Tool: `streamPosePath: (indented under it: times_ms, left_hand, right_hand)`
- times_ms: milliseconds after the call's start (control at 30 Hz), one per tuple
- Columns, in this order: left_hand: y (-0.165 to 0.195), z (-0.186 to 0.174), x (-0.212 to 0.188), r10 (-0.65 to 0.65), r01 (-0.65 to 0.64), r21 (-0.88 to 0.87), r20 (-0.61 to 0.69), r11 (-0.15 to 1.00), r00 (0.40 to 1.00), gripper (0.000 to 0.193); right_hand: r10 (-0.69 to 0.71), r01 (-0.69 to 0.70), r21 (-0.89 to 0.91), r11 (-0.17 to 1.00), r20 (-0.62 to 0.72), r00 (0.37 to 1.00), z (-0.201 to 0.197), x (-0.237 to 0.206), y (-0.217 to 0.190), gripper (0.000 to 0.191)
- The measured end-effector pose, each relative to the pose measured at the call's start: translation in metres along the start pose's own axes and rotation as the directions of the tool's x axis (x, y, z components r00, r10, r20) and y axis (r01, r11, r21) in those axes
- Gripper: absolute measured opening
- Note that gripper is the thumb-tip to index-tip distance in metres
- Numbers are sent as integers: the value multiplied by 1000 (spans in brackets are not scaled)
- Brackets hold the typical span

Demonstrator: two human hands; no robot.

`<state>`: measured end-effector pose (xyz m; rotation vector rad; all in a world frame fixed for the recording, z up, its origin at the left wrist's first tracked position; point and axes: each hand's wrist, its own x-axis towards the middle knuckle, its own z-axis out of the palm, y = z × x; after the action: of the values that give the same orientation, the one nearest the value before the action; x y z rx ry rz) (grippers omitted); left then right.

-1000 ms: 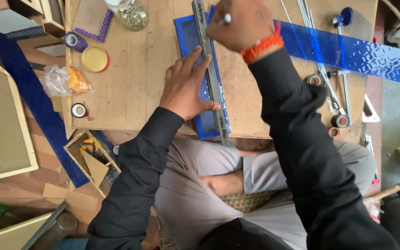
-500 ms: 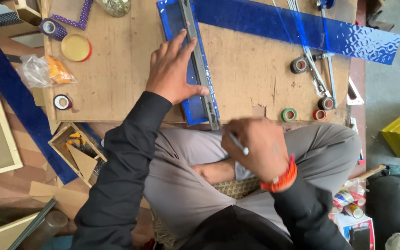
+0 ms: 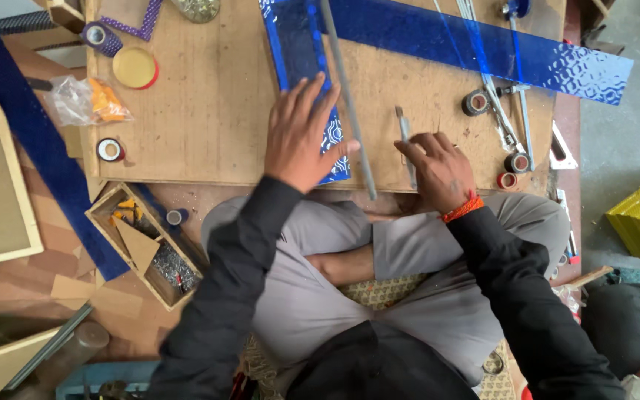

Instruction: The person applies black tape to the edges of a mirror frame and then uses a ruler and marker to measure and mark a blue decorative strip. The person handles the mirror frame, tape, ruler, and marker while sitting on the floor.

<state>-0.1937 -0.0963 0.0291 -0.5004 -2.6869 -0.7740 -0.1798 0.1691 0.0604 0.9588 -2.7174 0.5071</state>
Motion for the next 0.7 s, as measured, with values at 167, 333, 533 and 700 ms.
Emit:
streamPosePath:
  times_ms: [167, 333, 533, 700]
  left_hand:
    - [28, -4, -71, -226, 194, -213, -137, 957, 964, 77]
    - [40, -1, -87, -155, 150, -65, -78, 987, 985, 74]
    - [42, -8, -77, -57, 53, -37, -125, 998, 991, 47]
    - [45, -33, -63, 126, -129, -5, -190, 992, 974, 34]
  right_hand:
    - [389, -368, 515, 774, 70, 919, 32, -9, -12, 21]
    - [417, -479, 864, 158, 381, 825, 73, -4, -41, 29]
    - [410, -538, 804, -254, 593, 693, 54, 1, -44, 31]
    - [417, -480, 830, -282, 557, 718, 17, 6, -58, 28]
